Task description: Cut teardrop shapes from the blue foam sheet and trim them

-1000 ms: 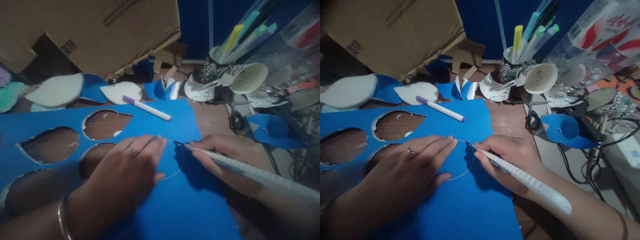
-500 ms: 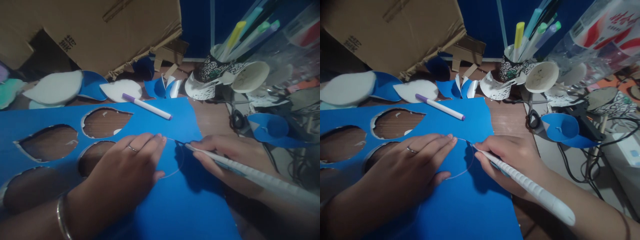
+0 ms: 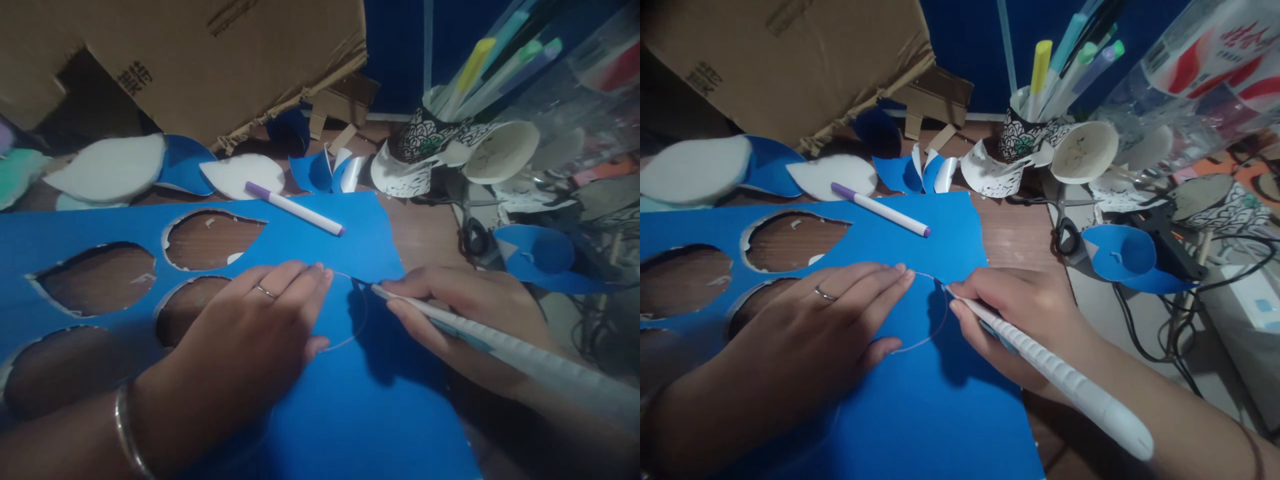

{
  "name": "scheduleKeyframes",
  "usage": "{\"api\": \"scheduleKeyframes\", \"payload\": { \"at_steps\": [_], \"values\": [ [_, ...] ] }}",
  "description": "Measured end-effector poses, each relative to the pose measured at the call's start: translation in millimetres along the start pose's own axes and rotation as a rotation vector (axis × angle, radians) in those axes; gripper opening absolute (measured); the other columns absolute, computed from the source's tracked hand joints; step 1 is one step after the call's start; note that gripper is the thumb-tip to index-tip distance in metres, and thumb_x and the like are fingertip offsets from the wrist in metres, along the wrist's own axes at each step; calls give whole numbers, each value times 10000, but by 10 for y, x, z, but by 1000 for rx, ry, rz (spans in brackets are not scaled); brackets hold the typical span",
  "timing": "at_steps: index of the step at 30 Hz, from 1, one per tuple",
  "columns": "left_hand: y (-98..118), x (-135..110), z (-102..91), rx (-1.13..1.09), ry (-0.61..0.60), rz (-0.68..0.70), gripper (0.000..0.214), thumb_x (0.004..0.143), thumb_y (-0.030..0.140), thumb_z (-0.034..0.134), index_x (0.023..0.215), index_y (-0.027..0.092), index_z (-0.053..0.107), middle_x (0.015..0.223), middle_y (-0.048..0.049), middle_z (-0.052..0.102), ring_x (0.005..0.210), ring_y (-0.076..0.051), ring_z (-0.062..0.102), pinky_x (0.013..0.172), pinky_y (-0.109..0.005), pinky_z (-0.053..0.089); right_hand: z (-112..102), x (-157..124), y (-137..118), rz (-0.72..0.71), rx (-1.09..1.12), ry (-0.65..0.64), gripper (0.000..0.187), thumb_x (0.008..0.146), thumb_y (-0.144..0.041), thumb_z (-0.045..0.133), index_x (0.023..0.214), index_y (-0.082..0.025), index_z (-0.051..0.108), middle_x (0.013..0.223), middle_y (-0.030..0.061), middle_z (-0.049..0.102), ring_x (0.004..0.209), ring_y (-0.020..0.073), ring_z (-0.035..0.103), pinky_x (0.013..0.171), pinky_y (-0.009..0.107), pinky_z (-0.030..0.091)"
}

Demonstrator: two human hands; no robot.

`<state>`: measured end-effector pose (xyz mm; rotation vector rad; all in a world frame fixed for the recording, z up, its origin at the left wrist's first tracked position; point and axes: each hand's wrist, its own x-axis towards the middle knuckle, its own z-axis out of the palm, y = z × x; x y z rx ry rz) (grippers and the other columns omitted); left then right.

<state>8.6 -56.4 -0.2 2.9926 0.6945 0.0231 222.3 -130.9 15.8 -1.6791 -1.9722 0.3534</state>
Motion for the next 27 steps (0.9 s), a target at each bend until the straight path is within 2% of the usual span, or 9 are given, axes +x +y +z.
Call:
{"api": "scheduleKeyframes", "payload": {
  "at_steps": [10, 22, 27],
  "values": [
    [5, -24, -10, -7, -18, 1, 545, 823, 329, 553, 1312, 107, 458, 1277, -124, 553, 1156, -296, 471, 914, -453, 396, 27, -8, -52, 6, -36, 43, 84, 806, -203, 593, 756, -225, 657, 725, -12, 718, 641, 121, 674, 515, 195, 467],
    [11, -14, -31, -4, -36, -5, 529, 833, 305, 536, 1316, 105, 456, 1285, -128, 551, 1158, -302, 472, 906, -455, 404, 21, -49, -76, 55, -116, 42, 120, 816, -271, 586, 716, -259, 650, 700, -13, 712, 603, 158, 676, 449, 233, 461],
    [13, -12, -27, -9, -25, -5, 538, 830, 322, 542, 1316, 106, 456, 1292, -124, 545, 1166, -300, 465, 921, -459, 397, 20, -68, -84, 83, -119, 37, 106, 820, -277, 574, 755, -266, 656, 694, -14, 707, 571, 154, 666, 436, 242, 453]
  ]
}}
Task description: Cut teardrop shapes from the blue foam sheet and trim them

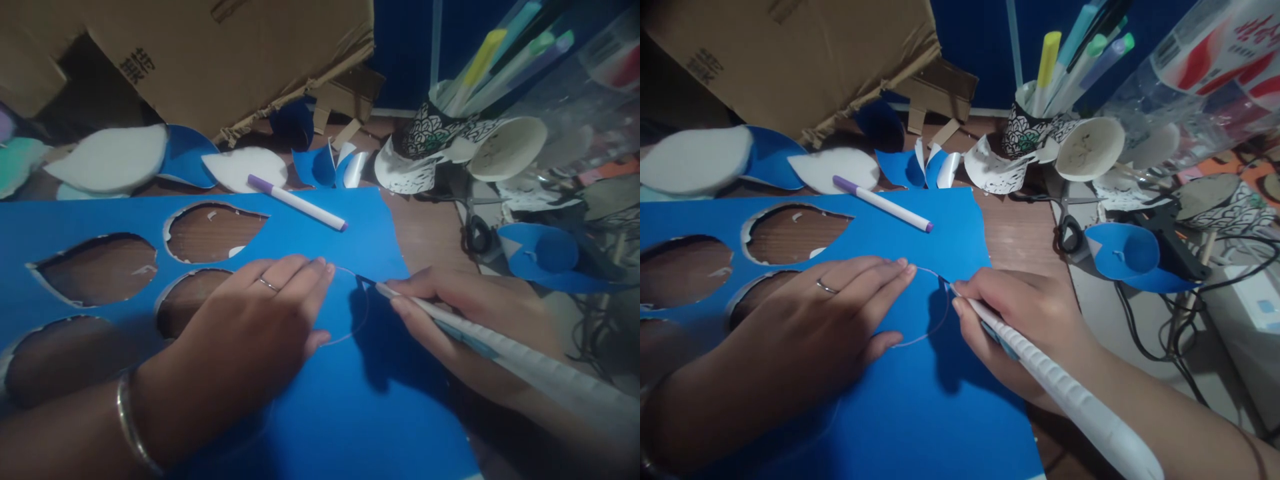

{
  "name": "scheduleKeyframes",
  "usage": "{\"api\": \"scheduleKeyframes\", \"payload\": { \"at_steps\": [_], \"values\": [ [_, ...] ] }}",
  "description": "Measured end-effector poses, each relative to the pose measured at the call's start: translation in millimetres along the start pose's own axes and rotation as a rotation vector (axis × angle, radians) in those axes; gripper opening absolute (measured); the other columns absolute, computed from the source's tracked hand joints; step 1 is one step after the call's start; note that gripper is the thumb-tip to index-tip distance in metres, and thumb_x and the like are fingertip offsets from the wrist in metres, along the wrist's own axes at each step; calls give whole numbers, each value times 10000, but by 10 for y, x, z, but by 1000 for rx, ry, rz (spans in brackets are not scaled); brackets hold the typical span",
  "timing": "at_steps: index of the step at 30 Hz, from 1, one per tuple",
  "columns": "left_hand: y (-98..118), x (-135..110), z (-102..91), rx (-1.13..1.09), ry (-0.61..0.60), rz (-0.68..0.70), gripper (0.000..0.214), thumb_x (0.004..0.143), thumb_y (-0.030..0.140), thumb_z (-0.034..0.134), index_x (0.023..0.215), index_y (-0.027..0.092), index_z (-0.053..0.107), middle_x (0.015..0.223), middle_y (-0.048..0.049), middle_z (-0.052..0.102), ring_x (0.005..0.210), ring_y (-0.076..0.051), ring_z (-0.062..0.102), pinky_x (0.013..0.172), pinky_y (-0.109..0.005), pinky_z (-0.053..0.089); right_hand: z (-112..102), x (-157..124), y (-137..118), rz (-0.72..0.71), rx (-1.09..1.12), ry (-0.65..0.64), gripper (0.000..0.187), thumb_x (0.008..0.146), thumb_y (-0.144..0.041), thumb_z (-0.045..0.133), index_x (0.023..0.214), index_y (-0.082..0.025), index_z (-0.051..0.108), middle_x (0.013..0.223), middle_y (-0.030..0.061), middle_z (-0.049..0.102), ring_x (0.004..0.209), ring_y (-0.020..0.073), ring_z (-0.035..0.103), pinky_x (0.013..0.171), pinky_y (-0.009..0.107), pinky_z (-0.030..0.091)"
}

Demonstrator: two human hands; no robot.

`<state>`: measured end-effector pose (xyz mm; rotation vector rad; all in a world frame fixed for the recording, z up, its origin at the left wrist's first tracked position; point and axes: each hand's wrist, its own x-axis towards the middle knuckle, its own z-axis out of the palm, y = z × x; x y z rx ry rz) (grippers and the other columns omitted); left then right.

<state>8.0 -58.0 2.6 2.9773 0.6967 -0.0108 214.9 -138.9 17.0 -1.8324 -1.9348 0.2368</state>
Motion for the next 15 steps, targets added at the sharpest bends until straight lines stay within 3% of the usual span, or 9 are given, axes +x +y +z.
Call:
{"api": "scheduleKeyframes", "payload": {
  "at_steps": [8, 15],
  "values": [
    [-6, 17, 15, 17, 19, 23, 539, 819, 318, 553, 1298, 83, 474, 1272, -136, 556, 1150, -308, 475, 899, -458, 407, 42, -57, -29, 17, 31, 56, 64, 810, -248, 581, 780, -252, 637, 709, -18, 704, 560, 136, 651, 512, 238, 476],
    [-6, 16, 14, 16, 11, 26, 533, 821, 300, 540, 1302, 81, 469, 1273, -139, 555, 1149, -313, 476, 894, -461, 406, 45, -60, -2, -42, 30, 57, 61, 806, -228, 564, 790, -262, 613, 683, -25, 693, 538, 139, 642, 467, 245, 449]
  ]
}}
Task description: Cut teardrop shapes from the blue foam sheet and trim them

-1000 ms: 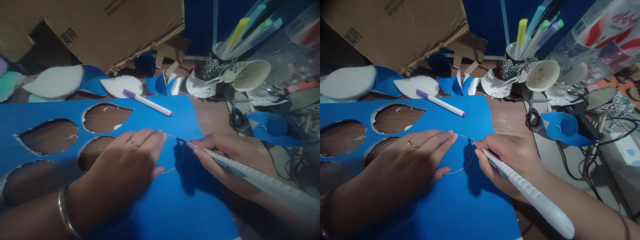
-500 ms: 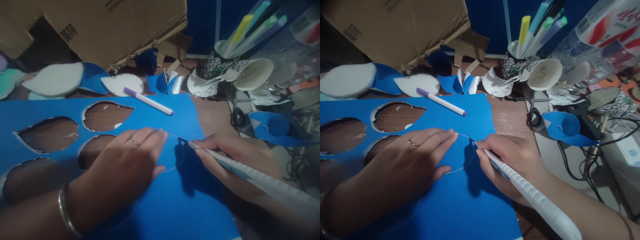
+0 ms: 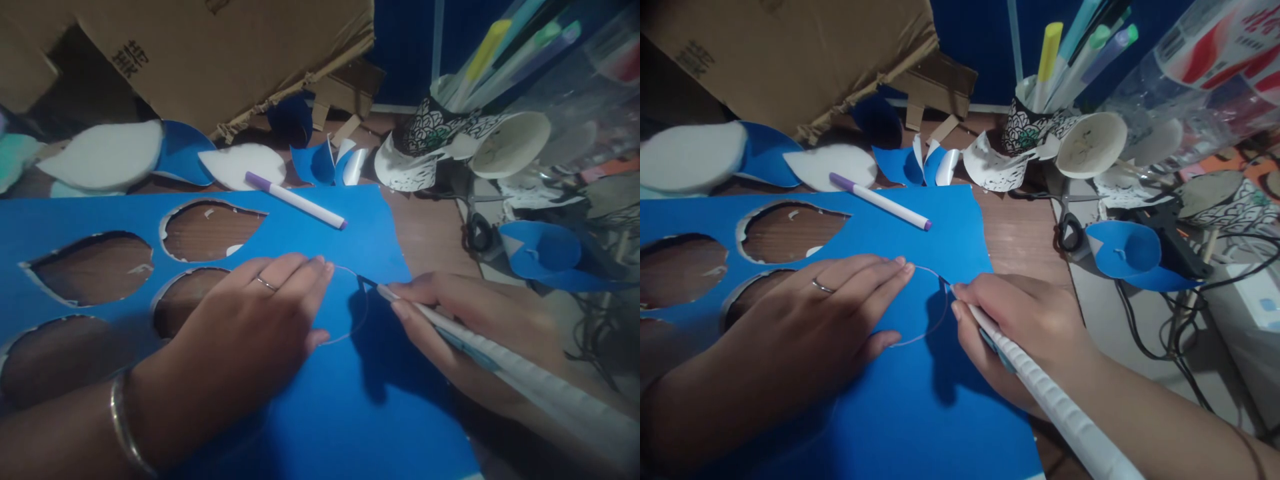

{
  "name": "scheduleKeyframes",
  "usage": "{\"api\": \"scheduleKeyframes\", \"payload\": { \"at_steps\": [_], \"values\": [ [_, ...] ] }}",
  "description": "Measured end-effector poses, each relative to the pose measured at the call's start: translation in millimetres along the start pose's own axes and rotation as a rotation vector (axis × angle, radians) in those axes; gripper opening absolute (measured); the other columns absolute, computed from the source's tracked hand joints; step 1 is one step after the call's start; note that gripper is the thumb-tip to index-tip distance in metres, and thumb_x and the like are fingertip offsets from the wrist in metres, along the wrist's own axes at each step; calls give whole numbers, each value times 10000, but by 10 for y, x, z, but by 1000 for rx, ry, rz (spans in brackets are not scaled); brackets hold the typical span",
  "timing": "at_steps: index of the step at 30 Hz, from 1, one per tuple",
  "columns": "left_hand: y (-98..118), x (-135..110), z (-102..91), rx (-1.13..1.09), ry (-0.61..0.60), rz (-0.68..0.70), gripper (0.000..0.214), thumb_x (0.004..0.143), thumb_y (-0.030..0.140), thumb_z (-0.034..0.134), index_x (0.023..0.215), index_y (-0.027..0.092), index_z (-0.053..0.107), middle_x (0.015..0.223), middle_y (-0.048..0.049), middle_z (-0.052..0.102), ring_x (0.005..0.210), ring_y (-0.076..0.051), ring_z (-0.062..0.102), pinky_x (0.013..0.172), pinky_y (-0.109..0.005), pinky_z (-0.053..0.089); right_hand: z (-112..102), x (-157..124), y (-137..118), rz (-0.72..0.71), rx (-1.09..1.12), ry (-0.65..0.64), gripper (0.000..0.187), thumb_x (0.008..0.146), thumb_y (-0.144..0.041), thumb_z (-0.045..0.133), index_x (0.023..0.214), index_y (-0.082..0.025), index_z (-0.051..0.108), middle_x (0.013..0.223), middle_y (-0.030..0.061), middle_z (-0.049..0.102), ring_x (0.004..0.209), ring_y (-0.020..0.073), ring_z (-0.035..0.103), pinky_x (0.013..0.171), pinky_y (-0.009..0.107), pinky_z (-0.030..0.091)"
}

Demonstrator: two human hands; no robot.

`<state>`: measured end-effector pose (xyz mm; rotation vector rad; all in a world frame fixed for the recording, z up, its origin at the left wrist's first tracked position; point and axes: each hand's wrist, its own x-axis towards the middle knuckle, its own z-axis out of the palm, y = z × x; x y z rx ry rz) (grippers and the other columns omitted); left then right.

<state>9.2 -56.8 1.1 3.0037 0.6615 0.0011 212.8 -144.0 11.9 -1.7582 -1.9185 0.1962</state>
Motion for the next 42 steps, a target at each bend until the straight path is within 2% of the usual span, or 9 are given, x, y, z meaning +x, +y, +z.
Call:
{"api": "scheduleKeyframes", "payload": {
  "at_steps": [9, 16, 22, 28, 42],
  "values": [
    [-7, -15, -2, -6, -11, -7, 545, 823, 330, 541, 1307, 93, 465, 1275, -149, 552, 1150, -321, 481, 900, -474, 407, 8, -8, -46, 15, -32, 27, 70, 797, -220, 554, 761, -251, 605, 566, -46, 629, 418, 98, 544, 431, 239, 396],
    [3, -4, -9, -5, -8, -7, 545, 814, 308, 554, 1300, 78, 467, 1271, -149, 554, 1146, -320, 482, 898, -472, 416, 2, -18, -80, 1, -45, 0, 120, 806, -205, 543, 693, -232, 575, 574, -29, 634, 426, 95, 536, 456, 225, 417],
    [10, -12, 1, 4, -6, -9, 554, 814, 309, 552, 1306, 73, 459, 1282, -157, 544, 1158, -323, 472, 905, -476, 408, -6, -15, -115, 26, -73, 4, 111, 805, -201, 556, 703, -220, 596, 614, -9, 661, 486, 104, 586, 464, 215, 421],
    [11, -10, -6, 13, 16, -12, 525, 823, 311, 541, 1287, 73, 484, 1250, -150, 570, 1125, -314, 491, 882, -456, 412, -17, -15, -123, -14, -99, -29, 97, 803, -189, 548, 739, -214, 616, 615, -5, 668, 495, 113, 603, 465, 218, 435],
    [-10, -65, -4, 16, 39, 23, 497, 905, 330, 416, 1328, 71, 444, 1291, -158, 537, 1164, -325, 474, 931, -466, 395, -44, -6, -216, 39, -114, -28, 100, 795, -185, 548, 726, -230, 607, 604, -10, 652, 484, 124, 588, 464, 236, 419]
  ]
}}
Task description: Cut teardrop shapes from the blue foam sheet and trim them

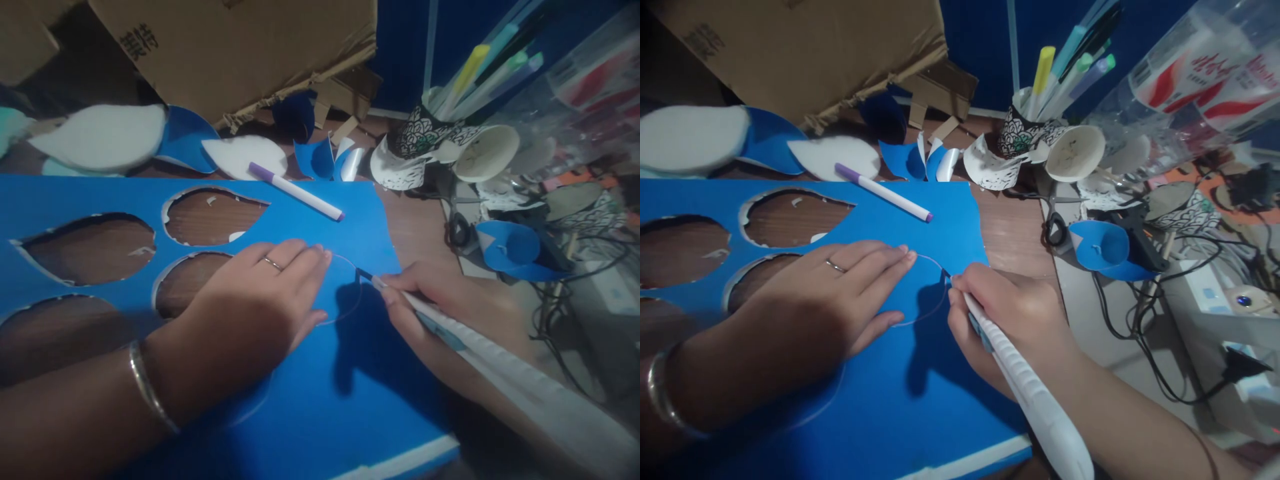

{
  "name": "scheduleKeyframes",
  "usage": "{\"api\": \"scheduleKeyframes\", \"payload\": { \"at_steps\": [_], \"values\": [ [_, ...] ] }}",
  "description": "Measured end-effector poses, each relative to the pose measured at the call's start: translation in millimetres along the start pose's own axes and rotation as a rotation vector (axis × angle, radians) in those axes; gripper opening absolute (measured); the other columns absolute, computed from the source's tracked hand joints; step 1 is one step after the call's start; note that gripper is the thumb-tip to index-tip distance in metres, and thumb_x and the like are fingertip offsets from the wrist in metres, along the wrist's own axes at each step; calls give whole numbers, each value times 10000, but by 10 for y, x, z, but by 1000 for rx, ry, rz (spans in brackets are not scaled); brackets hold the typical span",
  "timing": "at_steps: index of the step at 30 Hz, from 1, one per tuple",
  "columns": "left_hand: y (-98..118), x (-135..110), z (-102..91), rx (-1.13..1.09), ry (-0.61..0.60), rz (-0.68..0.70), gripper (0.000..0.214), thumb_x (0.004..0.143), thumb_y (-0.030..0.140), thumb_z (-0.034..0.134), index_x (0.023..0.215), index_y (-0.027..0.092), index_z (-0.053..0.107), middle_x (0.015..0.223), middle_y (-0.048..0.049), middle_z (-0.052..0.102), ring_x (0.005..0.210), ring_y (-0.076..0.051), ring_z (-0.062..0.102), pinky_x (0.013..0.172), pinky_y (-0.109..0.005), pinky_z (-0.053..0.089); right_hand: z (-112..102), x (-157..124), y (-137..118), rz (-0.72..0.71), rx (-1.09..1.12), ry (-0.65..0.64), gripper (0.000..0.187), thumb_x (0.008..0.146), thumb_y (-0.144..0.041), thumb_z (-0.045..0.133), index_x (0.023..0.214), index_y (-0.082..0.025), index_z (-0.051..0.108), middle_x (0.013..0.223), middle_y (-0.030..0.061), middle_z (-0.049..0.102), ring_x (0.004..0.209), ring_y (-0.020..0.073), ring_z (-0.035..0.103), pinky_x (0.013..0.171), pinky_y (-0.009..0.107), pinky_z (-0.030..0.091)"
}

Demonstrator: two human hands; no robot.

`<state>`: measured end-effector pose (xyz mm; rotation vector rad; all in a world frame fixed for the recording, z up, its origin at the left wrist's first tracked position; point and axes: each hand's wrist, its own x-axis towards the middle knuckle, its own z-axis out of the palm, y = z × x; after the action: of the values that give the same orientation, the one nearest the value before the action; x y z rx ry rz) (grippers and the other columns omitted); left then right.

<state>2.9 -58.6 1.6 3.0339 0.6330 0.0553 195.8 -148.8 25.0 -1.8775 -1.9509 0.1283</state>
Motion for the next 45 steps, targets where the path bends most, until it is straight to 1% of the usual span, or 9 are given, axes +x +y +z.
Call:
{"api": "scheduleKeyframes", "payload": {
  "at_steps": [4, 9, 15, 20, 25, 28, 32, 37, 45],
  "values": [
    [-23, -9, 37, -13, 11, 34, 502, 915, 341, 393, 1329, 58, 440, 1300, -172, 524, 1169, -343, 469, 928, -481, 400, 18, -22, 5, 4, -35, 12, 87, 793, -197, 550, 731, -223, 606, 602, -13, 647, 467, 116, 572, 457, 236, 400],
    [-53, -31, 96, 10, 72, 97, 517, 925, 330, 370, 1343, 29, 409, 1300, -197, 507, 1175, -357, 456, 913, -490, 409, 33, -42, -11, -4, -53, 42, 77, 793, -208, 565, 729, -213, 608, 560, -31, 617, 450, 91, 549, 446, 215, 372],
    [-65, -22, 117, 20, 67, 95, 503, 930, 321, 336, 1335, 34, 420, 1271, -192, 521, 1144, -346, 473, 868, -476, 427, 47, -55, -70, 5, -88, 68, 81, 780, -199, 580, 703, -193, 603, 535, -36, 592, 448, 74, 528, 467, 194, 365],
    [-58, -11, 115, 27, 68, 96, 508, 930, 337, 330, 1328, 38, 432, 1276, -190, 517, 1150, -346, 466, 879, -472, 416, 55, -74, -76, -3, -96, 87, 75, 788, -204, 575, 734, -182, 623, 602, -14, 644, 468, 75, 546, 459, 190, 358],
    [-60, 13, 101, 36, 51, 89, 511, 917, 340, 367, 1318, 34, 441, 1255, -187, 528, 1120, -341, 479, 844, -454, 431, 85, -107, -131, 80, -106, 104, 84, 785, -206, 569, 714, -208, 615, 562, -23, 626, 446, 91, 542, 467, 208, 374],
    [-57, 21, 89, 36, 37, 81, 513, 907, 353, 395, 1306, 35, 454, 1248, -181, 535, 1109, -337, 485, 836, -446, 434, 100, -125, -167, 122, -110, 108, 93, 793, -225, 567, 714, -216, 616, 589, -16, 644, 471, 102, 568, 486, 211, 390],
    [-53, 27, 76, 31, 25, 68, 510, 906, 364, 401, 1299, 43, 458, 1245, -174, 540, 1112, -334, 484, 829, -447, 436, 104, -159, -183, 146, -112, 106, 122, 815, -247, 556, 709, -219, 612, 599, -11, 650, 478, 103, 579, 484, 207, 398],
    [-51, 31, 73, 21, 19, 60, 508, 901, 372, 417, 1293, 51, 461, 1256, -168, 537, 1123, -333, 481, 843, -450, 431, 116, -204, -189, 148, -113, 103, 67, 787, -213, 579, 727, -230, 602, 696, -5, 683, 530, 113, 607, 493, 201, 420],
    [-37, 27, 77, 22, 10, 56, 510, 905, 374, 406, 1292, 46, 459, 1232, -171, 546, 1111, -342, 488, 833, -457, 432, 156, -202, -299, 199, -97, 174, 74, 776, -204, 574, 711, -203, 608, 649, -3, 673, 470, 87, 569, 464, 179, 404]
  ]
}}
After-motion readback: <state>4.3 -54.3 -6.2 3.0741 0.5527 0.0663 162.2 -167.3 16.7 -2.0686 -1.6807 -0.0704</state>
